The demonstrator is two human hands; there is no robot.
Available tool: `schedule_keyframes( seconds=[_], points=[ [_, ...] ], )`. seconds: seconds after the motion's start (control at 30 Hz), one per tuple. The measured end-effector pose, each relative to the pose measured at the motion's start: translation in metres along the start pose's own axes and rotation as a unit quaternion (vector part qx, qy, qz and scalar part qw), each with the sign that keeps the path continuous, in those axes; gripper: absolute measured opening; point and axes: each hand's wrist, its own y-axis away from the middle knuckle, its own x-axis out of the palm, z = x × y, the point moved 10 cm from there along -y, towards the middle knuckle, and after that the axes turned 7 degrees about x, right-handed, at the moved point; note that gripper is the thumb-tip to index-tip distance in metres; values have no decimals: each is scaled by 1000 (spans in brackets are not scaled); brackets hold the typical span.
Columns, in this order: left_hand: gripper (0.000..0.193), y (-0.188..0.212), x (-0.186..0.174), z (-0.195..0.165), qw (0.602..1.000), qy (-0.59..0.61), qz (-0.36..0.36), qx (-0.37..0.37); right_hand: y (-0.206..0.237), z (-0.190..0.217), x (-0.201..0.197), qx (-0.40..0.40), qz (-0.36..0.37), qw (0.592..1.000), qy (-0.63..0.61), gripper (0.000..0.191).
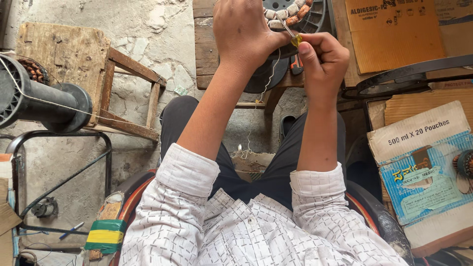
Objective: The person winds white insulated wire around the slots of a motor stator using a yellow-handled screwdriver to guide and pack the wire. The person repeatedly pulls wire from a spool, threads it into the stator slots, and uses the screwdriver to push the wire down into place.
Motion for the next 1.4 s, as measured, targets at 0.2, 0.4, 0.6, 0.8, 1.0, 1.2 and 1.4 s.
schedule_keyframes(
  seconds=[0.2,0.4,0.6,0.8,1.0,1.2,1.4],
  points=[
    [72,-5,-9,-4,1000,14,-3,-1,1,-18,-3,54,-16,994,-98,26],
    [65,-8,-8,-6,1000,15,16,-9,-3,-27,-4,85,-17,966,-242,22],
    [66,-10,-5,-7,1000,12,19,-15,-3,-29,-5,98,-16,962,-253,22],
    [67,-12,-1,-3,999,-12,45,-14,-1,-30,2,95,6,947,-306,22],
    [90,-16,-9,-8,1000,-13,15,10,1,-24,-5,100,-11,960,-261,23],
    [98,-12,1,-1,997,-49,64,-18,2,37,-20,-32,75,918,-387,21],
    [95,-10,-3,-12,998,-33,45,-7,19,87,-39,-65,66,929,-358,19]
  ],
)
